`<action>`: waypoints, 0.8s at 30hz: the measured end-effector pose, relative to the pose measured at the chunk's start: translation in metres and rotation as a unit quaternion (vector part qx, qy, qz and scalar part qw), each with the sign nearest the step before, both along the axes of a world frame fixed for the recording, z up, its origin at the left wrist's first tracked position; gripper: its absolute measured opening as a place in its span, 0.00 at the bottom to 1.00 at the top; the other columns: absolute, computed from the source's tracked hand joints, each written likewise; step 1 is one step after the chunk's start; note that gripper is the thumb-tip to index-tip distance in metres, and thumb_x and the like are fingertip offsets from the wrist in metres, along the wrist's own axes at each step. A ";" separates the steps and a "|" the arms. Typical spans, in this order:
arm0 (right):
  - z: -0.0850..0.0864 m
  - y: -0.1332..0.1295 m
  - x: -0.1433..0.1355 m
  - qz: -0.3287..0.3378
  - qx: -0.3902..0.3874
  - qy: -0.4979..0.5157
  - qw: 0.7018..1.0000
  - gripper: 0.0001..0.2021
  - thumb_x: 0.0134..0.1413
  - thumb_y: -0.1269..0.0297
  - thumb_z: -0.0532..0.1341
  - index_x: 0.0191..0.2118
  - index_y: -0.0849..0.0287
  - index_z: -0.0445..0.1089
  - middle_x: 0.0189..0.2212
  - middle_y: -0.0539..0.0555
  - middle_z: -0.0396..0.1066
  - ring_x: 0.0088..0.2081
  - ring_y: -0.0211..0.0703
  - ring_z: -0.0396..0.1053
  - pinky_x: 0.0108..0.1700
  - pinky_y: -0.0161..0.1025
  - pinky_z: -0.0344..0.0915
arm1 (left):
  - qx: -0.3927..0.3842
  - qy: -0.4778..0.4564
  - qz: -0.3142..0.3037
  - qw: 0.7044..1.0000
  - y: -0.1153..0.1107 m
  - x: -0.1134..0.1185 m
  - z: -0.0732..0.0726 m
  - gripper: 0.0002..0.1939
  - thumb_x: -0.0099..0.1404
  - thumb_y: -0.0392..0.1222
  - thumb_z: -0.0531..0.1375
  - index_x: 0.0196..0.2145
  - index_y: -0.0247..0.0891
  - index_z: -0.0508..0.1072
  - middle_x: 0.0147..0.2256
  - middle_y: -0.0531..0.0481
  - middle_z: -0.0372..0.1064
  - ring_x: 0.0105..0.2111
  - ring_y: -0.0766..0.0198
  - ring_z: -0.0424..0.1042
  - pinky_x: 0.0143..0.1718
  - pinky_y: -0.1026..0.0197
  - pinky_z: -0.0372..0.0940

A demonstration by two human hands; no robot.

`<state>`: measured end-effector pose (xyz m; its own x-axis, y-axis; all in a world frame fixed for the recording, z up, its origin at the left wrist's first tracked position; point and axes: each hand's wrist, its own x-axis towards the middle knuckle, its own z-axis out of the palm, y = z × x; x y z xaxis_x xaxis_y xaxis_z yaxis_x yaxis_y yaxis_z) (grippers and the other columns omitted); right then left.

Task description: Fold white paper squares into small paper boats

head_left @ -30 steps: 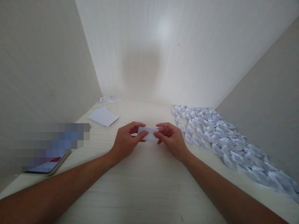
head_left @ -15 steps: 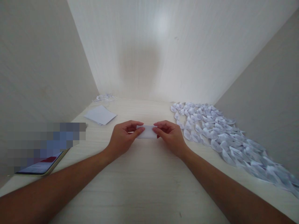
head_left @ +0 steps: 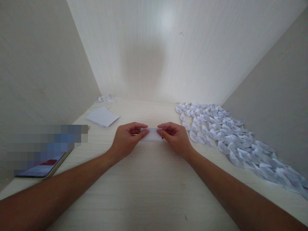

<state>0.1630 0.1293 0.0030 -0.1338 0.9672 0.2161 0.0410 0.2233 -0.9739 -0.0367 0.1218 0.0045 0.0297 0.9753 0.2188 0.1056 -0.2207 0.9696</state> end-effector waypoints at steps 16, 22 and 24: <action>-0.001 0.003 0.002 0.038 -0.011 -0.036 0.999 0.15 0.48 0.58 0.72 0.42 0.57 0.76 0.29 0.51 0.76 0.28 0.39 0.71 0.31 0.37 0.65 | -0.034 0.016 -0.067 0.997 0.000 0.001 -0.005 0.10 0.54 0.45 0.68 0.27 0.36 0.78 0.25 0.49 0.76 0.23 0.64 0.73 0.23 0.64 0.68; 0.002 -0.001 0.001 0.055 0.004 -0.080 0.995 0.13 0.52 0.60 0.68 0.43 0.57 0.73 0.29 0.51 0.76 0.29 0.40 0.71 0.31 0.37 0.65 | -0.072 0.000 -0.113 0.991 0.000 0.000 -0.003 0.10 0.51 0.43 0.70 0.30 0.37 0.79 0.26 0.49 0.77 0.25 0.63 0.74 0.27 0.62 0.69; 0.003 -0.004 0.001 0.071 0.016 -0.101 0.992 0.13 0.53 0.61 0.67 0.44 0.56 0.73 0.29 0.50 0.75 0.29 0.40 0.70 0.31 0.37 0.65 | -0.089 0.020 -0.147 0.985 0.003 -0.002 -0.001 0.10 0.51 0.43 0.70 0.31 0.36 0.80 0.27 0.49 0.78 0.26 0.63 0.75 0.29 0.62 0.69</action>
